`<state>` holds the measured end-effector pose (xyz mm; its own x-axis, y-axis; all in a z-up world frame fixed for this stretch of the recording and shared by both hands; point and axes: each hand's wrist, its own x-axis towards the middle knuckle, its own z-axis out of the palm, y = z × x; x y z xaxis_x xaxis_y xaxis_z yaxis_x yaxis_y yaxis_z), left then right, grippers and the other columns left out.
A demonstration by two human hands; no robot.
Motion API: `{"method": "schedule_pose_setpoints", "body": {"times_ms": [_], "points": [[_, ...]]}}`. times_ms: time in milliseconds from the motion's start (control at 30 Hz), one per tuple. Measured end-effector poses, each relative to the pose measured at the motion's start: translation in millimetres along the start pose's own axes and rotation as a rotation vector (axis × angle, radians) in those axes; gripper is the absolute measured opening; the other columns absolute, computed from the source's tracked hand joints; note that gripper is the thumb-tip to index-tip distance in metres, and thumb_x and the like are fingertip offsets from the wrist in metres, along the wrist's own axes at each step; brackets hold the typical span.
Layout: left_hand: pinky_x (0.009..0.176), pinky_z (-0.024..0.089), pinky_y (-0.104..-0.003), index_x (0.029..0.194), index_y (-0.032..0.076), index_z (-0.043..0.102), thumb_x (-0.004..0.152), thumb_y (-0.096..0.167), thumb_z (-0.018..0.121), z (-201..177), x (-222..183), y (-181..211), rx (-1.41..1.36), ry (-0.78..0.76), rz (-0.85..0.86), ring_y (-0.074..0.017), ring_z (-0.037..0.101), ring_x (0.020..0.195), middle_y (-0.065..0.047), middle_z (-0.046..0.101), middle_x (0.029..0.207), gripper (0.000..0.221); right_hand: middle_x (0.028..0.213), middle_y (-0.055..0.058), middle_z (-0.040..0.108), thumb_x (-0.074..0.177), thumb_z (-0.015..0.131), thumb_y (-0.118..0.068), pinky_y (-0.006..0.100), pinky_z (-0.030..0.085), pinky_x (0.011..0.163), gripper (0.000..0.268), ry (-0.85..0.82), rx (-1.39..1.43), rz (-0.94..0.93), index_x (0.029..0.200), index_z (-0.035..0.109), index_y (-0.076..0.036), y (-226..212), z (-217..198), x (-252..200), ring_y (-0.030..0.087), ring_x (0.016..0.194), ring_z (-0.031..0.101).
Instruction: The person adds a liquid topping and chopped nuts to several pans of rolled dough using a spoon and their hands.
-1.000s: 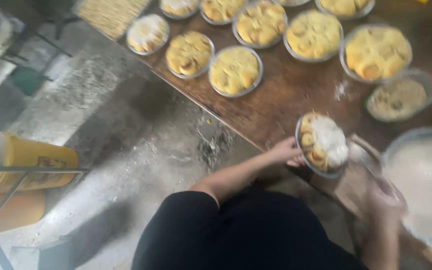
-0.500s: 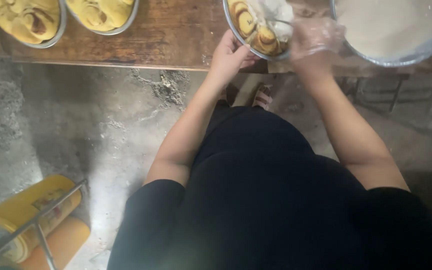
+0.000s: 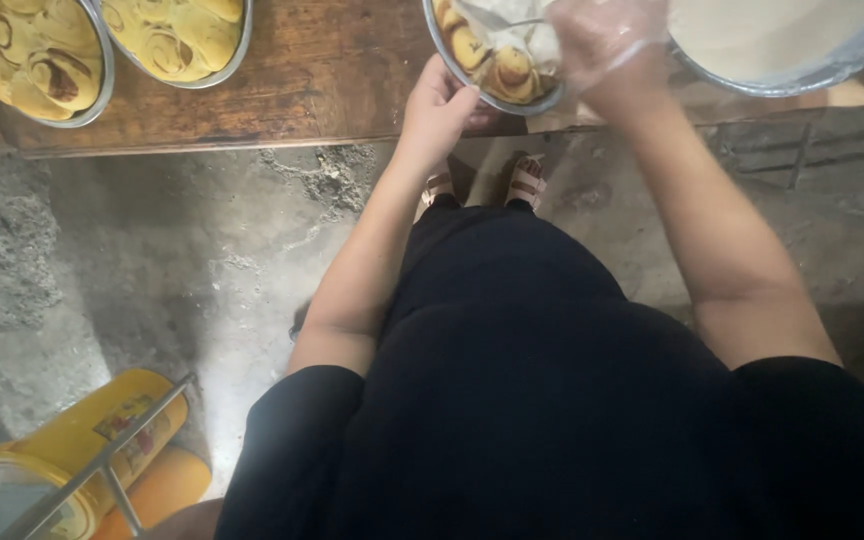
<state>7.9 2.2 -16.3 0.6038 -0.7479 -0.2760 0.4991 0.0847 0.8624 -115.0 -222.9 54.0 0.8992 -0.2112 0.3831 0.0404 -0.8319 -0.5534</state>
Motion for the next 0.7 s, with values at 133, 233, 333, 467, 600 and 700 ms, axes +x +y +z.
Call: {"method": "schedule_pose_setpoints", "body": {"times_ms": [133, 233, 333, 467, 600, 700], "points": [[0.076, 0.064, -0.028, 0.131, 0.002, 0.047, 0.1, 0.005, 0.055, -1, -3, 9, 0.104, 0.064, -0.035, -0.0167, 0.076, 0.094, -0.01, 0.068, 0.111, 0.032, 0.105, 0.007, 0.069, 0.094, 0.063, 0.002, 0.045, 0.044, 0.095, 0.023, 0.021, -0.156, -0.042, 0.111, 0.07, -0.011, 15, -14, -16, 0.03, 0.103, 0.064], [0.075, 0.066, -0.03, 0.122, 0.002, 0.048, 0.1, 0.008, 0.059, -3, 2, 16, 0.055, 0.099, -0.065, -0.0185, 0.077, 0.089, -0.011, 0.069, 0.105, 0.026, 0.101, 0.002, 0.065, 0.093, 0.073, -0.007, 0.042, 0.038, 0.092, 0.023, 0.052, -0.468, -0.144, 0.113, 0.074, -0.018, 4, -11, -35, 0.026, 0.097, 0.06], [0.073, 0.066, -0.031, 0.118, 0.002, 0.049, 0.099, 0.01, 0.059, -5, 4, 17, -0.036, 0.136, -0.1, -0.0196, 0.077, 0.085, -0.014, 0.071, 0.1, 0.023, 0.11, 0.0, 0.07, 0.081, 0.069, -0.004, 0.043, 0.035, 0.095, 0.036, 0.05, -0.365, -0.191, 0.116, 0.072, -0.014, -19, -19, -56, 0.024, 0.104, 0.062], [0.07, 0.065, -0.03, 0.117, 0.001, 0.049, 0.102, 0.013, 0.059, -8, 4, 20, -0.026, 0.169, -0.126, -0.0203, 0.076, 0.082, -0.014, 0.071, 0.096, 0.022, 0.105, -0.001, 0.066, 0.088, 0.069, -0.002, 0.043, 0.036, 0.099, 0.031, 0.02, -0.421, -0.182, 0.117, 0.071, -0.013, -35, -36, -64, 0.021, 0.099, 0.059], [0.068, 0.065, -0.028, 0.122, 0.003, 0.048, 0.099, 0.015, 0.056, -1, 7, 27, 0.012, 0.152, -0.103, -0.019, 0.077, 0.082, -0.012, 0.073, 0.098, 0.027, 0.099, 0.002, 0.062, 0.09, 0.072, -0.003, 0.04, 0.036, 0.094, 0.022, 0.187, -0.418, -0.158, 0.11, 0.07, -0.013, -20, -28, -29, 0.023, 0.097, 0.059], [0.067, 0.065, -0.028, 0.125, 0.003, 0.049, 0.098, 0.014, 0.056, 8, 5, 33, 0.106, 0.161, -0.099, -0.0182, 0.078, 0.082, -0.011, 0.073, 0.098, 0.03, 0.1, 0.002, 0.063, 0.086, 0.069, -0.008, 0.041, 0.037, 0.094, 0.021, 0.147, -0.507, -0.217, 0.106, 0.069, -0.016, -32, -12, -18, 0.023, 0.097, 0.06]]}}
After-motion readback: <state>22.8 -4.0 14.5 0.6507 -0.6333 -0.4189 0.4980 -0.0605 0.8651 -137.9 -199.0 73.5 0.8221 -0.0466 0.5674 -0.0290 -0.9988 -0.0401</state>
